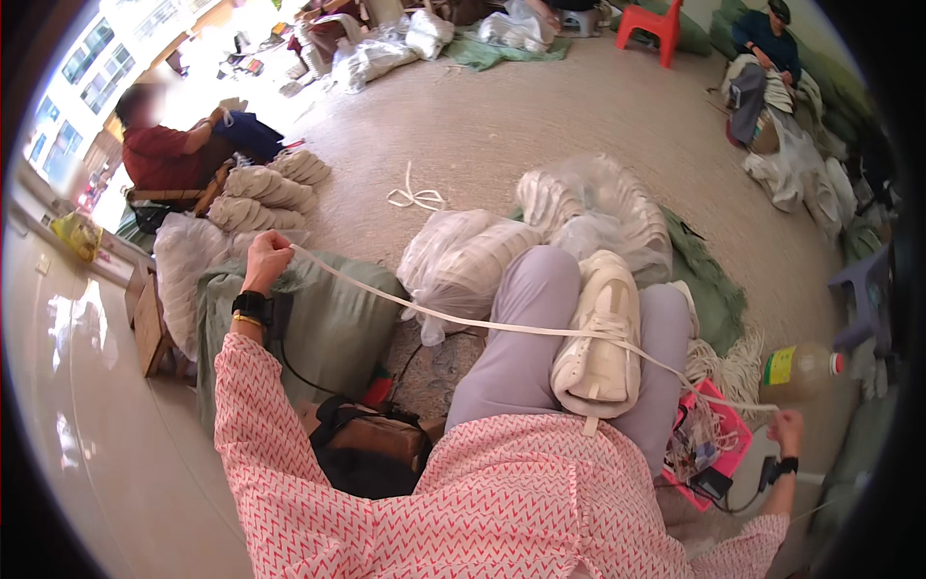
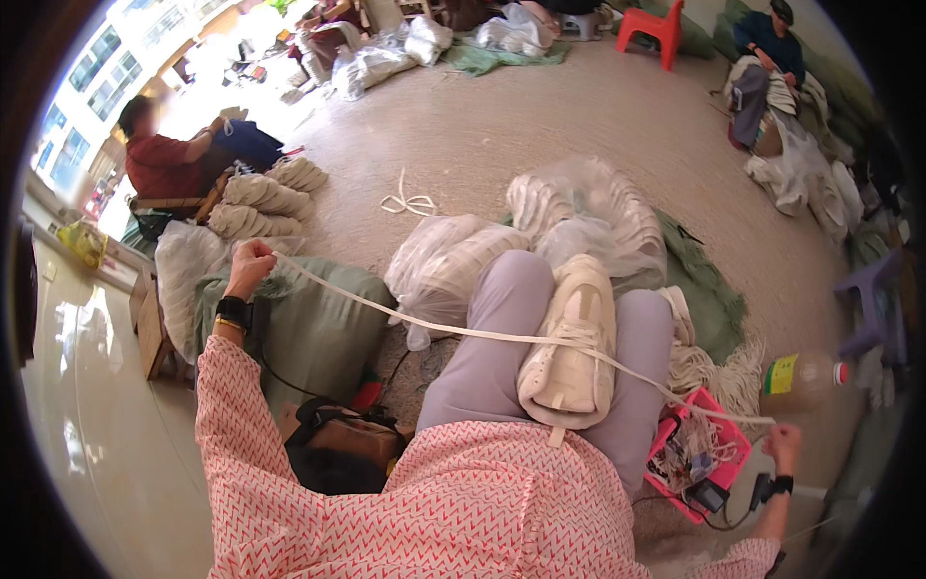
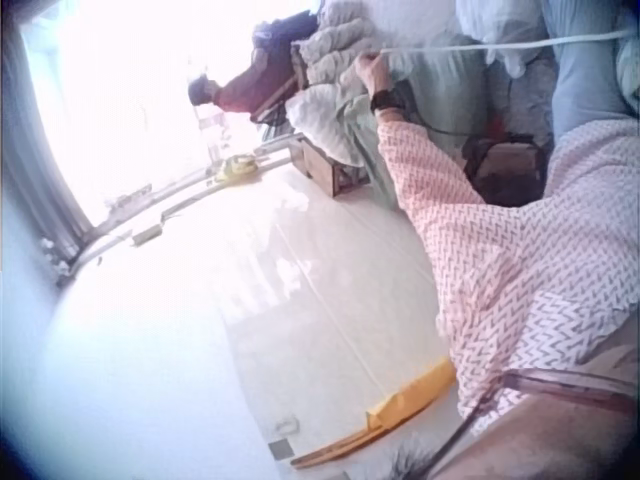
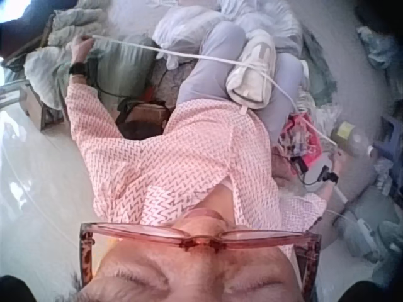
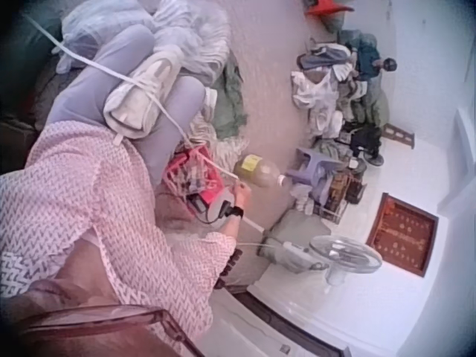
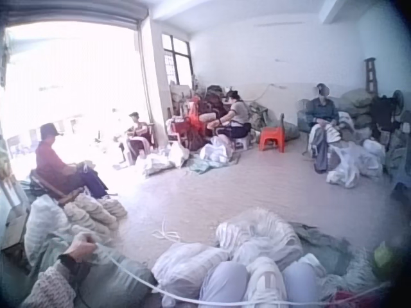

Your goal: Lacing a white sneaker while sitting on the floor.

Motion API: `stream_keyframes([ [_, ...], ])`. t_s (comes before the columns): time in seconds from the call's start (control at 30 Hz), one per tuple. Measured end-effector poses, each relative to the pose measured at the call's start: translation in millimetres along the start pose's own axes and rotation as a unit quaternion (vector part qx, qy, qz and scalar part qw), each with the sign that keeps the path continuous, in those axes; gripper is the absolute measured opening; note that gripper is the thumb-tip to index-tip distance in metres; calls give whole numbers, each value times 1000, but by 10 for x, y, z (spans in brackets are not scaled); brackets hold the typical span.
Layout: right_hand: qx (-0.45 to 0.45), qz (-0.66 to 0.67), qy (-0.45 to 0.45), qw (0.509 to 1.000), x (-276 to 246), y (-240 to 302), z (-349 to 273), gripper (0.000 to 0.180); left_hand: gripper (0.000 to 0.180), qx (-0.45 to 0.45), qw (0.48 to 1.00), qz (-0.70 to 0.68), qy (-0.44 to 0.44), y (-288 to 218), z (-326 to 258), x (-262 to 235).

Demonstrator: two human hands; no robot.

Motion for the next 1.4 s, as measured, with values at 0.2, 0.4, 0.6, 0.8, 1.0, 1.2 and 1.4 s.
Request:
stream_keyframes([
  [0.2, -103, 8, 157, 982, 901, 1534, -133, 25, 5, 121, 986, -95, 69, -752, 100, 178],
  [0.4, -172, 410, -82, 892, 400, 2039, -250, 14, 7, 173, 965, -141, -140, -994, -56, -245],
  [0.6, -74, 249, 275, 926, 1333, 2483, -1382, 16, 7, 19, 869, -91, 486, -1397, -1285, 943],
  [0.8, -152, 142, 452, 867, 2045, 3291, -2433, 20, 13, -1, 741, -178, 647, -2005, -2029, 1426],
  [1.0, -451, -52, 210, 866, 2281, 3586, -2446, 15, 13, 94, 830, -160, 526, -2382, -2263, 1639],
  [1.2, -463, 4, 185, 867, 2461, 3730, -2277, 21, 14, 259, 884, -159, 355, -2682, -2258, 1963],
  [1.4, -285, 251, 314, 870, 2638, 3681, -2254, 26, 10, 171, 867, -290, 366, -2732, -2189, 2213],
])
Point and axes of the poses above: each hand's wrist, its own z-axis towards the middle knuckle, its own x-axis out of the palm, y = z × x, the point moved 1 cm from there along z, towards the middle knuckle, and after that the axes turned 2 degrees about y, right-handed, at the moved point
